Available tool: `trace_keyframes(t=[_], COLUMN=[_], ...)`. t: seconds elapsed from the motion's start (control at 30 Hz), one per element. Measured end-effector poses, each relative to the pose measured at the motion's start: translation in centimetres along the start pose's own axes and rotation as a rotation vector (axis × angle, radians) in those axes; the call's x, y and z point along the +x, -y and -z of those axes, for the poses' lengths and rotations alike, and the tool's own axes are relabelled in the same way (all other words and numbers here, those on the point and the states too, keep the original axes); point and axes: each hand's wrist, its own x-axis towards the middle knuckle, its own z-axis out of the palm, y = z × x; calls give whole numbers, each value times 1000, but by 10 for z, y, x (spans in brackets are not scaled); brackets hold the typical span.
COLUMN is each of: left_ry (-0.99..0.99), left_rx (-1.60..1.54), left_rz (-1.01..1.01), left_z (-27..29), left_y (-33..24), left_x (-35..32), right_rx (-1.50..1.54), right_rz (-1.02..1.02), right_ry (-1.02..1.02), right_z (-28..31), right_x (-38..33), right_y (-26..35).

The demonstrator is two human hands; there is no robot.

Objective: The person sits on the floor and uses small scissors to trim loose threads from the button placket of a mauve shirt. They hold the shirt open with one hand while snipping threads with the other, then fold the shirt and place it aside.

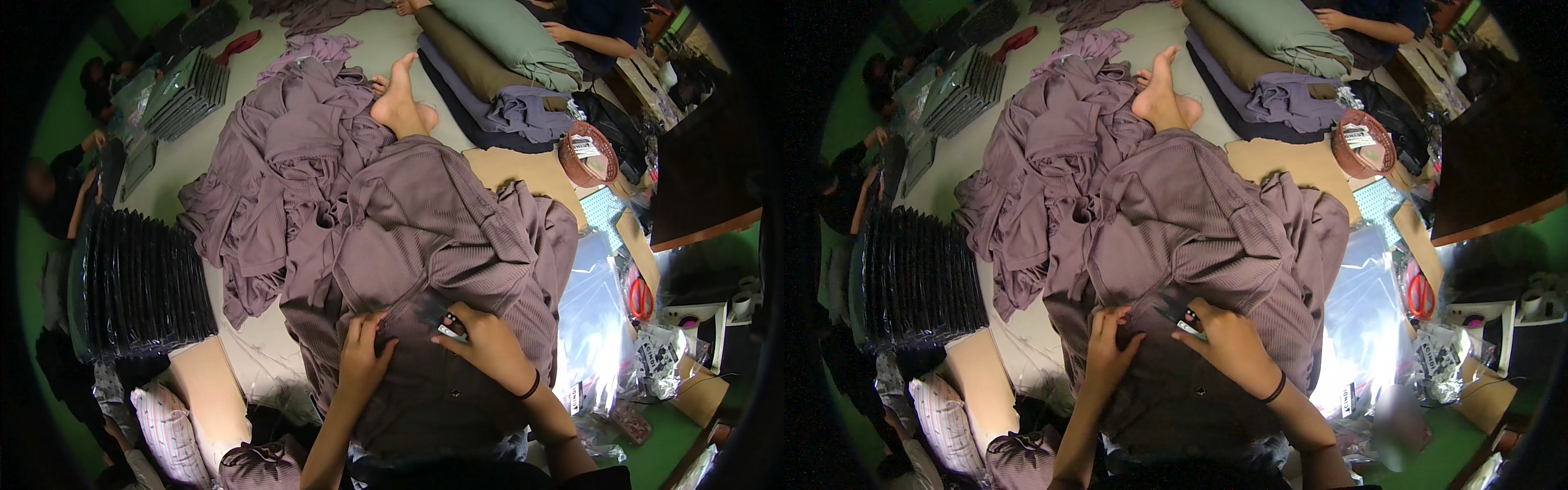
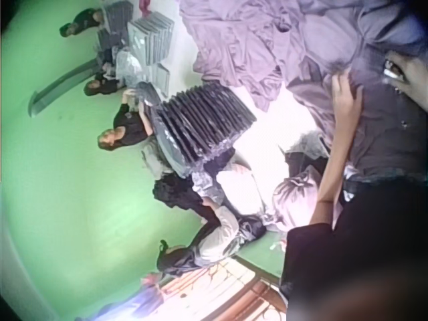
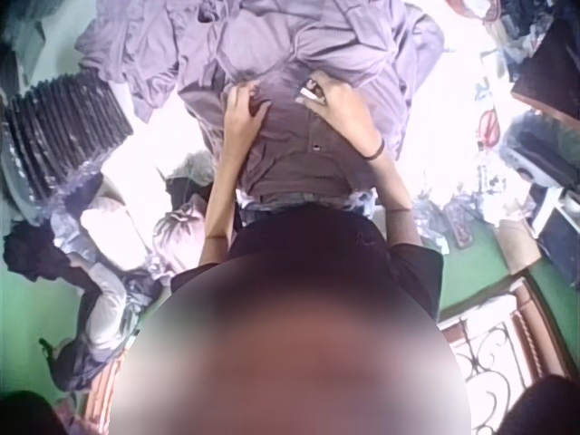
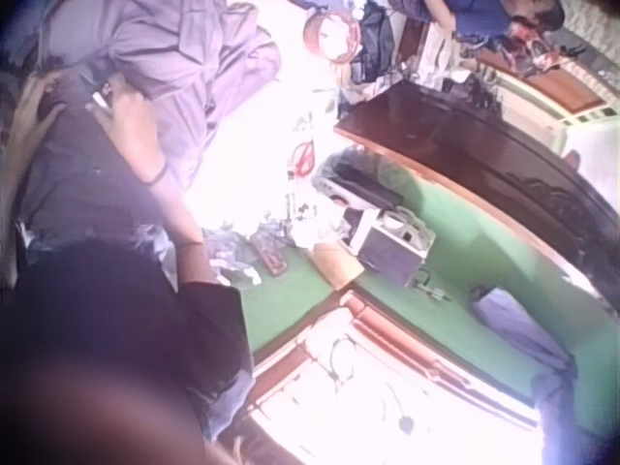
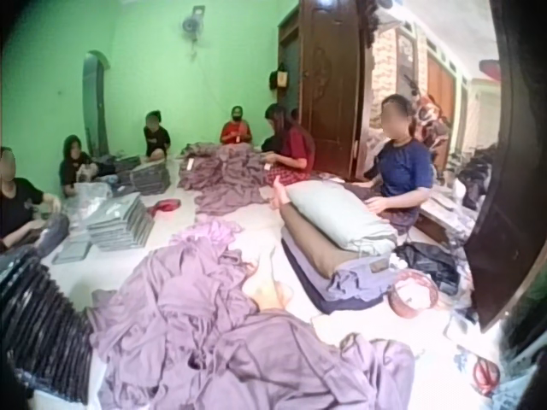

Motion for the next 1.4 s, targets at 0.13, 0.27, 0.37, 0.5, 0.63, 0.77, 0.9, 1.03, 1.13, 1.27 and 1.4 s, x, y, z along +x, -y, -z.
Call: trace_keyframes(t=[0.13, 0.27, 0.37, 0.5, 0.63, 0.77, 0.9, 1.03, 1.13, 1.27, 1.4], left_ry=[-47, -52, -130, -182, -172, -184, -231, -236, -203, -196, -217], left_rx=[128, 112, 43, -49, -192, -287, -249, -128, -228, -353, -517], left_rz=[-83, -56, -14, 79, 189, 224, 186, 123, 150, 252, 379], left_z=[-4, -5, -2, -1, -2, -4, -6, -4, -3, -2, 0], left_y=[2, 5, 5, 7, 11, 14, 18, 22, 23, 20, 20], left_x=[1, 0, -4, -6, -4, -1, -1, -2, -2, -2, -5], right_rx=[-42, -87, -69, -98, -132, -153, -154, -151, -152, -126, -145], right_rz=[61, 127, 141, 127, 161, 160, 159, 143, 134, 160, 176], right_ry=[46, 92, 107, 126, 107, 141, 95, 41, 12, 3, 2], right_z=[-12, -18, -26, -39, -46, -53, -63, -66, -67, -73, -72], right_x=[4, 7, 4, 3, 5, 5, 7, 5, 5, 9, 11], right_y=[-4, -7, -6, -4, -1, 2, 5, 4, 1, -2, -1])
